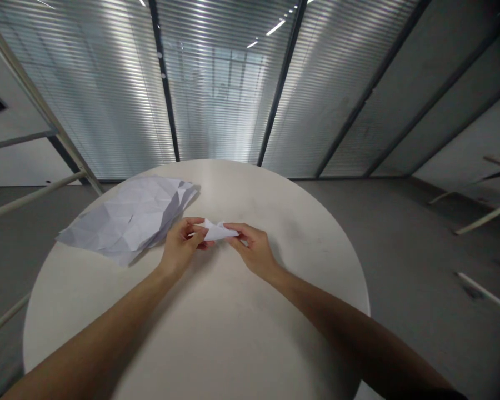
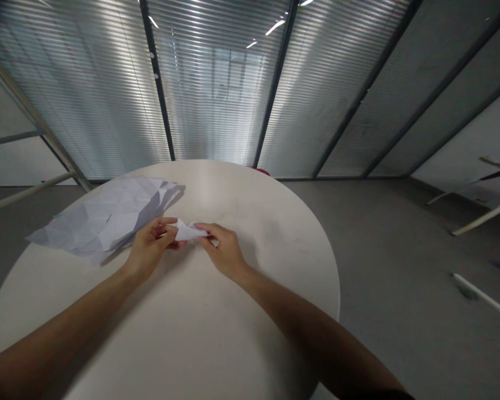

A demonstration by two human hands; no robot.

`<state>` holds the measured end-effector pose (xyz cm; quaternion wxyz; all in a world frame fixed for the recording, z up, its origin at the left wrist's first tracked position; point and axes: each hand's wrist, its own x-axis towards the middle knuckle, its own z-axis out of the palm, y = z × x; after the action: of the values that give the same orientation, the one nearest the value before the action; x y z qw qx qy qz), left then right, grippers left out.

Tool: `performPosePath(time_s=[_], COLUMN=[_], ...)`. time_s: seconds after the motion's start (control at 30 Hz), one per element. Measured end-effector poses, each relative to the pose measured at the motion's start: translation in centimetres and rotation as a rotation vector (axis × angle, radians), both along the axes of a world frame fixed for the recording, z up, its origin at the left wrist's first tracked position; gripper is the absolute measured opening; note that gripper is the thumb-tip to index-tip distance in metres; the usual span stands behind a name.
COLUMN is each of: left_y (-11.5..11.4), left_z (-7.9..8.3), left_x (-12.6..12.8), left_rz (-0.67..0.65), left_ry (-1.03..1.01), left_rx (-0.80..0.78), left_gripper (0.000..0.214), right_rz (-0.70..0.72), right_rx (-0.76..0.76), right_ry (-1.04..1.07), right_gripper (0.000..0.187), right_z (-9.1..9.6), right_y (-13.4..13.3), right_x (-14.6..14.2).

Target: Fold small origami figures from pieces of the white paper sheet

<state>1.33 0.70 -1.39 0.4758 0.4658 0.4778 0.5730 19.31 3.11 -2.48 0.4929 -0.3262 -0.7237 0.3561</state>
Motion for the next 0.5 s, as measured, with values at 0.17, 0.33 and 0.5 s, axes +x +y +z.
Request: performPosePath(time_s=[0.17,0.33,0.5], left_y=[-0.6,-1.2,-1.4], left_z=[0.2,0.4,-0.5], left_x=[-0.1,-0.2,0.4], left_rz=[-0.155,-0.119,0.098], left_ry=[0.384,0.821,1.233], left_rx=[0.178,0.368,0.635], left_gripper=[0.030,0.034,0.018], right_rz=[-0.128,-0.192,-0.140], right_rx=[-0.008,0.045,0.245], right_ry=[0.001,-0.107,-0.271], right_gripper=[0.022,0.030,0.038], right_z=[0.5,1.5,1.6], right_y=[-0.3,-1.1,-1.9], right_x=[-0.3,-0.6,-1.3])
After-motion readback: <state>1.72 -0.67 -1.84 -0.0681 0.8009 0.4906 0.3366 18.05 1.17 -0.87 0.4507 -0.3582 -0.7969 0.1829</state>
